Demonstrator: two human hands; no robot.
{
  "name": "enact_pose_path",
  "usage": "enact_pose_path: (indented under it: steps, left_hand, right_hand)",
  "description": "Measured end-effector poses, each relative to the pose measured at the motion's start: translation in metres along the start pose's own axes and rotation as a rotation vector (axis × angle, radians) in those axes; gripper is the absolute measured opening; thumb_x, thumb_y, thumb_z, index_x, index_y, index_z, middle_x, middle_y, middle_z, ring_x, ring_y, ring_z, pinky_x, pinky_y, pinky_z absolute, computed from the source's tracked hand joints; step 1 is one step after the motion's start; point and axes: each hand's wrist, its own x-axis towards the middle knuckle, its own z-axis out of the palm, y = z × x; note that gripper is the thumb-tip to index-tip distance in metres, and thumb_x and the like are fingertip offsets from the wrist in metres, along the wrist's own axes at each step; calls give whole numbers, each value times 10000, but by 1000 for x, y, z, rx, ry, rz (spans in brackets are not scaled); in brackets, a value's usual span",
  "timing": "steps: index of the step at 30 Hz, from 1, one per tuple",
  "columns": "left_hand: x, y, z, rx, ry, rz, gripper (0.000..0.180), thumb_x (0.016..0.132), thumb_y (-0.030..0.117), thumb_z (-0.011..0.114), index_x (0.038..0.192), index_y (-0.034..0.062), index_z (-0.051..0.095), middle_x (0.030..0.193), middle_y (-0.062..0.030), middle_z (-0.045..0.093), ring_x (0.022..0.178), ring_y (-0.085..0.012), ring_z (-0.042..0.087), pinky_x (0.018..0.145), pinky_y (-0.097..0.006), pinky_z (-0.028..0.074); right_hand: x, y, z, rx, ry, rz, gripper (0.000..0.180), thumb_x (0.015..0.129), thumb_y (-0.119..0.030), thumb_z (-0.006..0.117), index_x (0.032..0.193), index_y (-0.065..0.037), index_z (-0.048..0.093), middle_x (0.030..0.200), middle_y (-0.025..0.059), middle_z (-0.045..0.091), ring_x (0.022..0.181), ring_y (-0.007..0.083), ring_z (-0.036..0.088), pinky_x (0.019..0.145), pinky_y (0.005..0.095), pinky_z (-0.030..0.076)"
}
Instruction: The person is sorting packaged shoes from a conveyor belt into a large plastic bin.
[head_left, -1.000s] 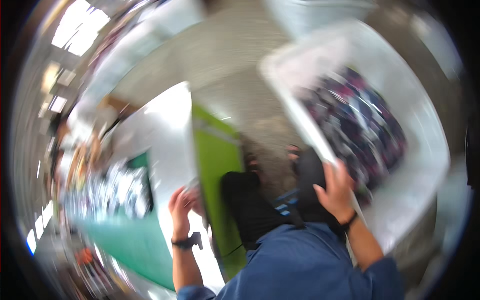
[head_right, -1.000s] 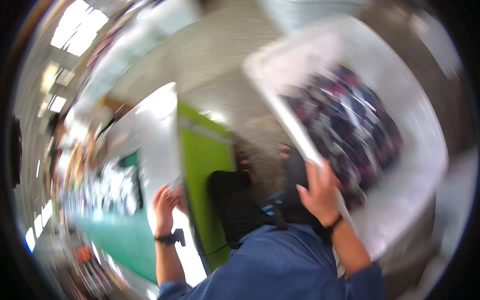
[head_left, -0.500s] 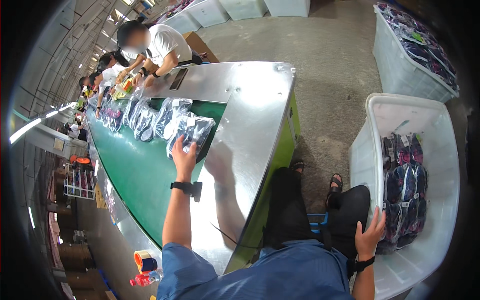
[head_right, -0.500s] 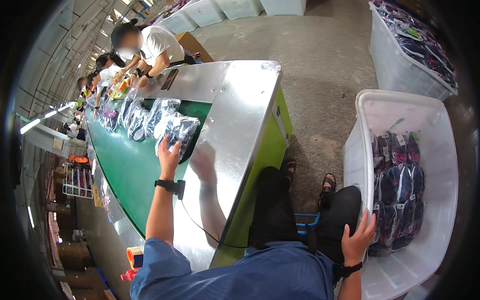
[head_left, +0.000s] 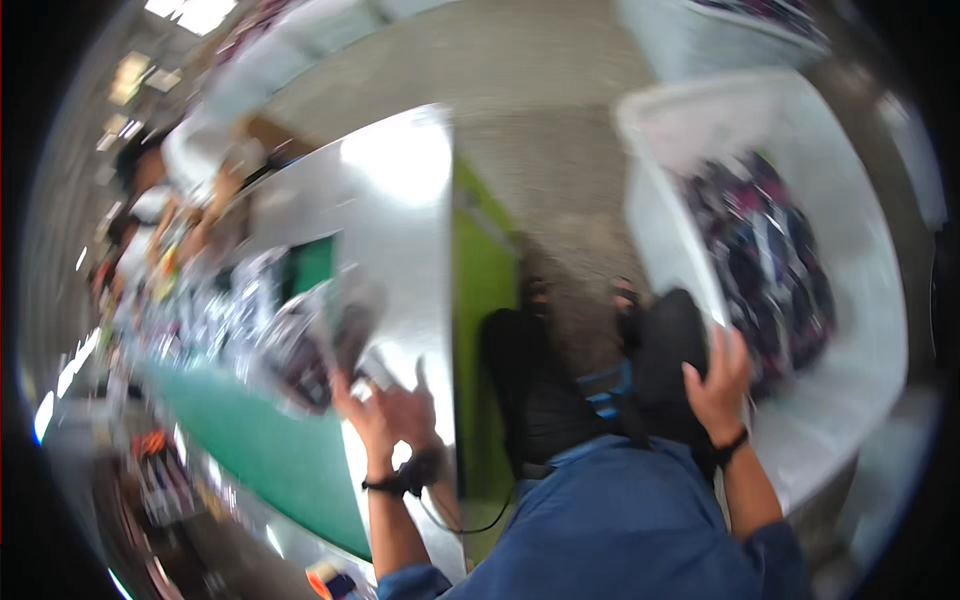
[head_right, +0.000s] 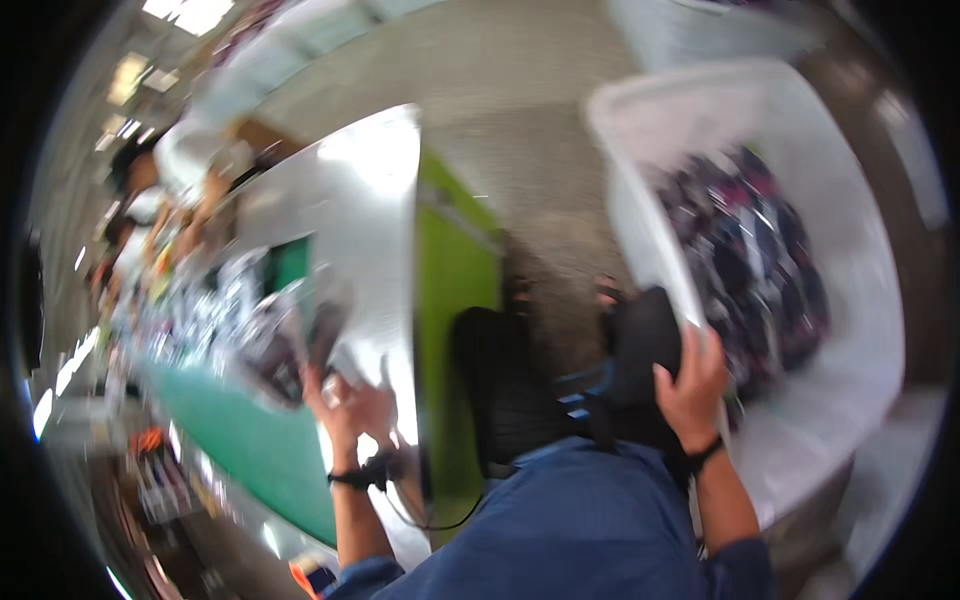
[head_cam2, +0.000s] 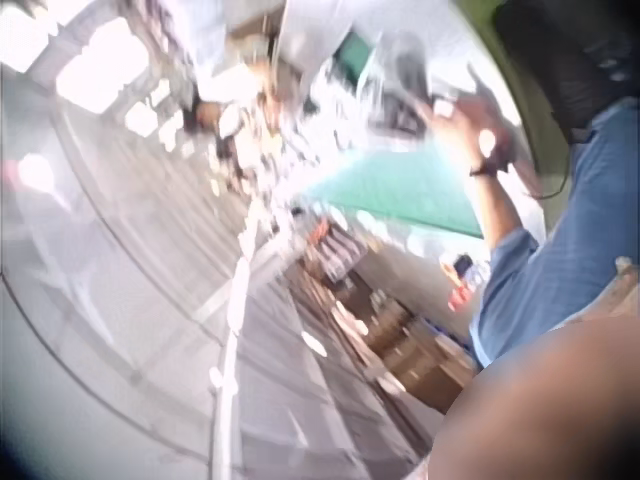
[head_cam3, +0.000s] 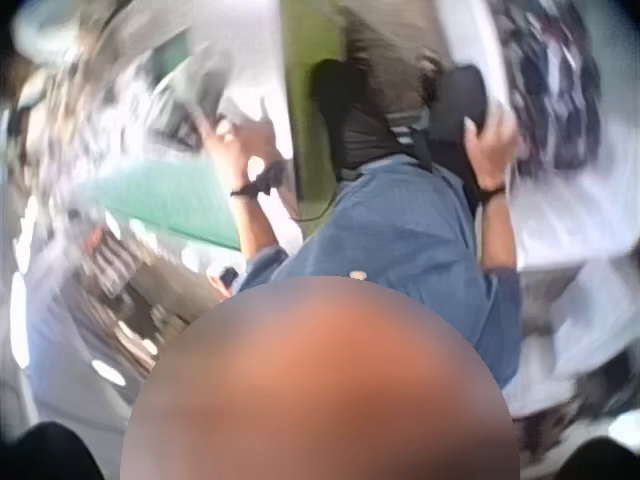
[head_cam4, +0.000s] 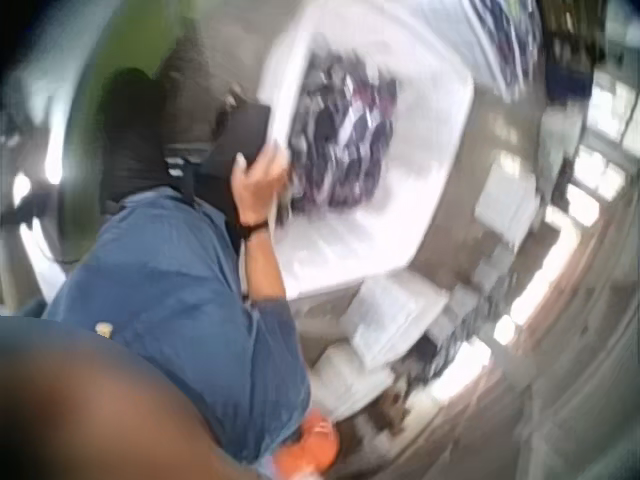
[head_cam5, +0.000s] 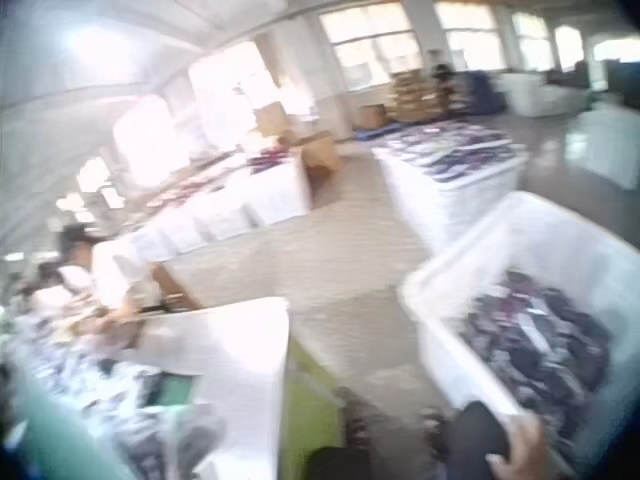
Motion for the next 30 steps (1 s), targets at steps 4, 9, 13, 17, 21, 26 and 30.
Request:
enact_pose_path:
  steps: [4, 9, 13, 17, 21, 26, 30]
  left_hand:
    - [-6, 10, -53, -1650, 96, -878, 775, 1071, 560, 455, 1614, 30, 299, 1579, -179, 415, 1379, -339, 471, 1240, -463, 311]
    - [35, -1, -47, -1515, 290, -860, 1005, 903, 745, 584, 1597, 56, 353, 1604, -208, 409, 1458, -420, 407, 1199, -619, 371]
    - [64, -37, -11, -857, 322, -626, 781, 931, 612, 623, 1449, 33, 546, 1461, -204, 561, 1291, -436, 560, 1106, -608, 472]
    - [67, 29, -38, -1481, 446, -837, 713, 863, 471, 606, 1394, -5, 590, 1388, -225, 619, 1223, -391, 624, 1050, -550, 528]
    - [46, 68, -28, -1461, 211, -575, 611, 873, 413, 651, 1354, 38, 608, 1283, -146, 690, 1138, -290, 675, 963, -435, 571]
    - [44, 151, -7, -1638, -195, -422, 617, 942, 491, 585, 1414, 93, 582, 1367, -125, 648, 1187, -328, 638, 975, -518, 544]
    - [30, 194, -4, -1717, -419, -737, 669, 920, 537, 628, 1445, 130, 557, 1414, -107, 621, 1234, -362, 608, 965, -535, 551]
  right_hand:
    - [7, 0, -5, 96, -16, 23, 847, 769, -279, 842, 1509, -70, 489, 1476, 299, 436, 1332, 461, 481, 1046, 545, 419]
    - [3, 5, -3, 134, 20, 63, 835, 792, -300, 809, 1529, -91, 476, 1498, 280, 403, 1338, 425, 466, 1072, 530, 373]
    - [-4, 9, 0, 131, 46, 87, 830, 798, -312, 799, 1535, -107, 477, 1499, 269, 400, 1332, 419, 470, 1065, 522, 383]
    - [3, 11, -5, 283, 83, 16, 785, 757, -317, 827, 1462, -97, 558, 1445, 247, 465, 1286, 421, 522, 996, 525, 442]
    - [9, 32, -19, 595, 153, -14, 658, 804, -191, 839, 1357, 38, 565, 1320, 220, 582, 1211, 400, 586, 1040, 468, 477]
    - [33, 17, -75, 640, -6, -55, 550, 888, -103, 746, 1386, 27, 549, 1372, 213, 576, 1260, 381, 579, 1080, 436, 451]
    - [79, -19, -108, 876, -129, -73, 546, 914, -127, 749, 1411, -8, 556, 1368, 194, 596, 1254, 314, 607, 1042, 416, 490]
